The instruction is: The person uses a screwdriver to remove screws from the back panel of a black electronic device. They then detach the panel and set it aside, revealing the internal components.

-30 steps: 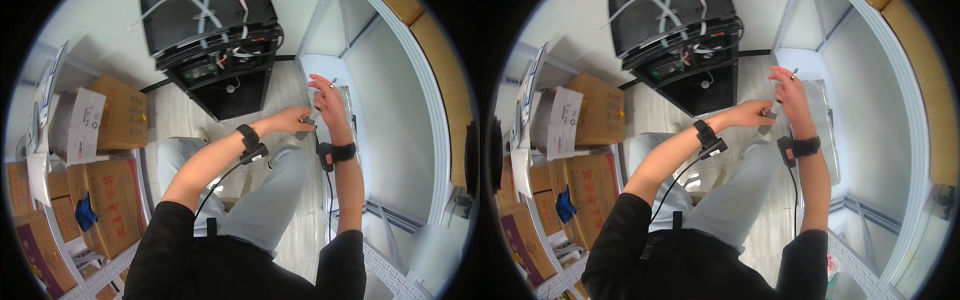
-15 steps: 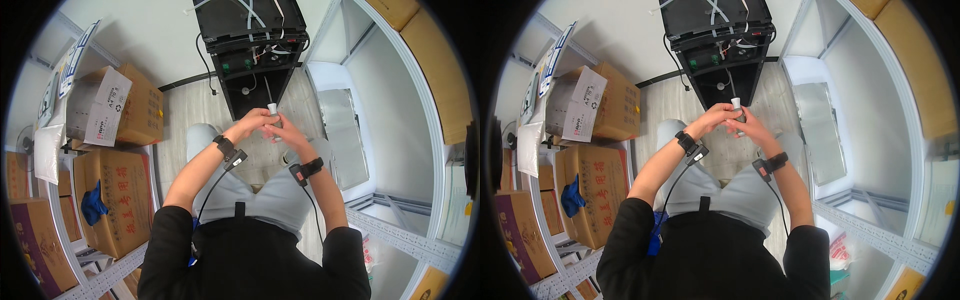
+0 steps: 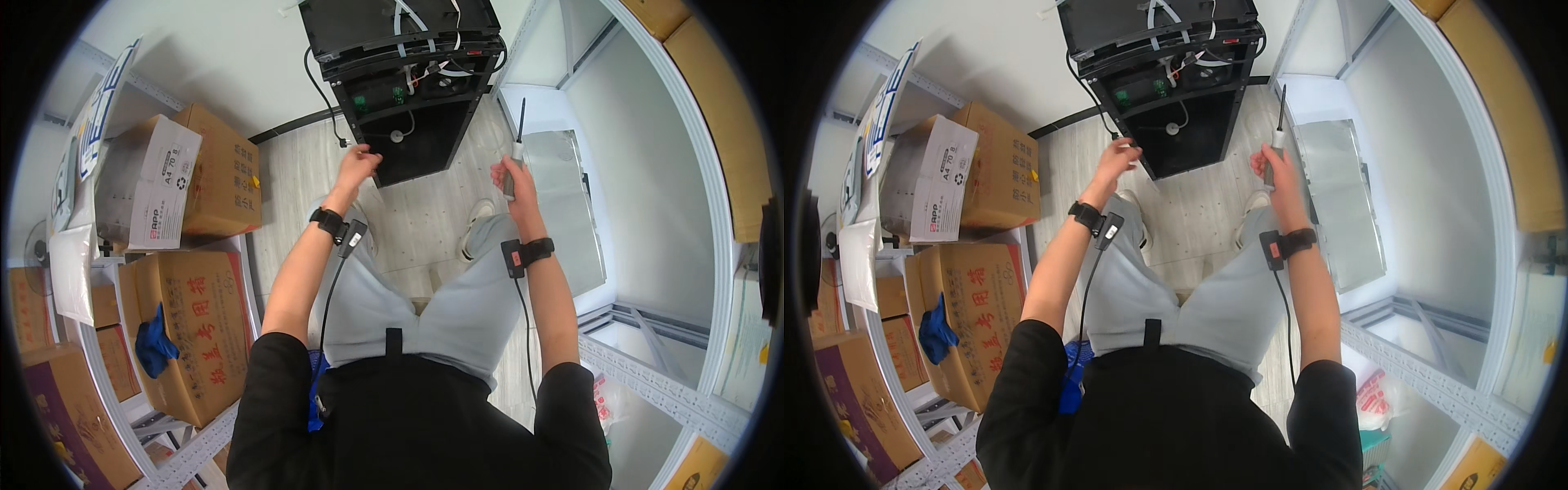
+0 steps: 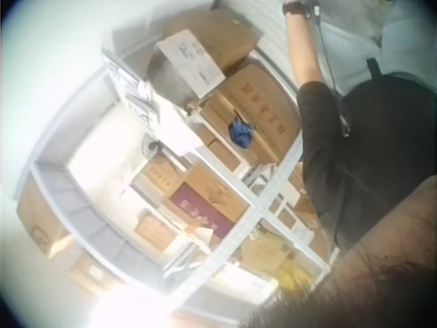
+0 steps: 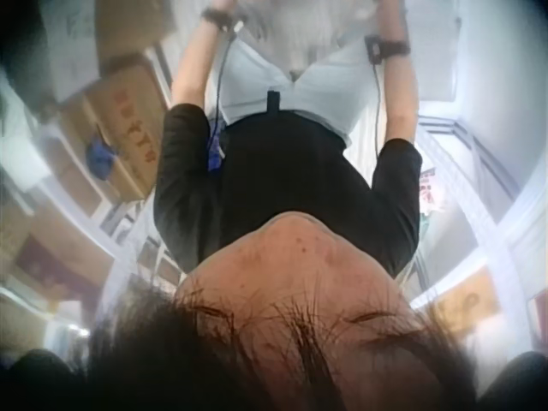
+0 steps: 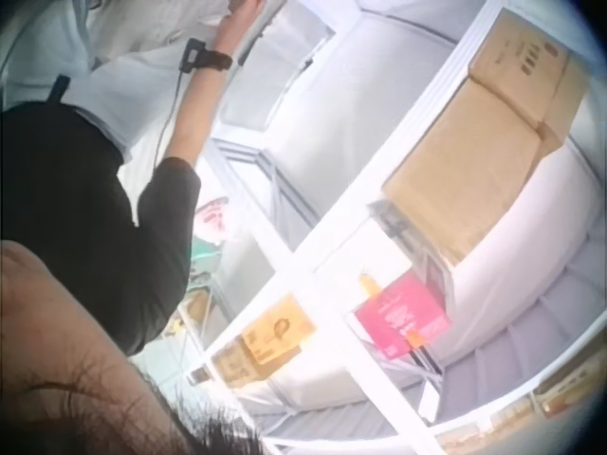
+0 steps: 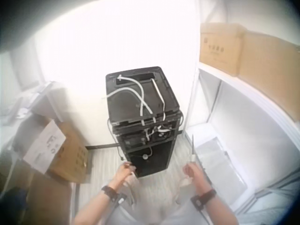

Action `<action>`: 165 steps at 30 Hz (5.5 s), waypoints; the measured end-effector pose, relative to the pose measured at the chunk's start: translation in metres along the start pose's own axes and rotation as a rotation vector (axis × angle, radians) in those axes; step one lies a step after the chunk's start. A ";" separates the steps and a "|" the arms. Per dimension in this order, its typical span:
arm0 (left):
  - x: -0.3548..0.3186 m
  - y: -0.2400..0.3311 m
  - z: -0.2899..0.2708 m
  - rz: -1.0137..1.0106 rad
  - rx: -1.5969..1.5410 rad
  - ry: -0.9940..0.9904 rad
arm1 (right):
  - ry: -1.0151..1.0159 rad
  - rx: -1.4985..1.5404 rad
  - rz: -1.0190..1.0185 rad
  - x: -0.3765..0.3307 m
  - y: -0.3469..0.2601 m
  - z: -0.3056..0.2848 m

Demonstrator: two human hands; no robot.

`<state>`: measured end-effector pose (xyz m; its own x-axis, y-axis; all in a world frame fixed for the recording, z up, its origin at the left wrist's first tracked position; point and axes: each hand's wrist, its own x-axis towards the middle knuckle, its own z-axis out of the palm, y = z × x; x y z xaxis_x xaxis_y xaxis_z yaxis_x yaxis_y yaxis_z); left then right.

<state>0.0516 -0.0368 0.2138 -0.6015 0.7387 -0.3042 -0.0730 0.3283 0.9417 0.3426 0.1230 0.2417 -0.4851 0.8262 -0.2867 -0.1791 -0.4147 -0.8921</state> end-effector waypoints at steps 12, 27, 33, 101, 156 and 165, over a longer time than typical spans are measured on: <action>0.067 0.036 0.008 0.487 0.364 0.559 | 0.207 -0.108 -0.191 0.157 -0.019 0.022; 0.089 -0.030 -0.004 0.404 0.026 0.326 | 0.165 -0.153 -0.375 0.191 0.009 0.036; 0.097 -0.040 0.002 0.457 -0.009 0.275 | 0.220 -0.180 -0.323 0.198 0.023 0.033; 0.095 -0.021 -0.012 0.607 0.310 0.600 | 0.305 -0.263 -0.250 0.155 0.013 0.087; 0.087 0.020 -0.024 0.359 0.479 0.400 | 0.504 -0.169 -0.330 0.159 0.005 0.093; 0.086 0.024 -0.021 0.224 0.574 0.386 | 0.344 -0.168 -0.290 0.153 0.002 0.081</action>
<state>-0.0185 0.0223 0.2131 -0.7988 0.5986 0.0595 0.4502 0.5292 0.7192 0.1989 0.2176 0.2245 -0.1189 0.9887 -0.0915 -0.1106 -0.1048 -0.9883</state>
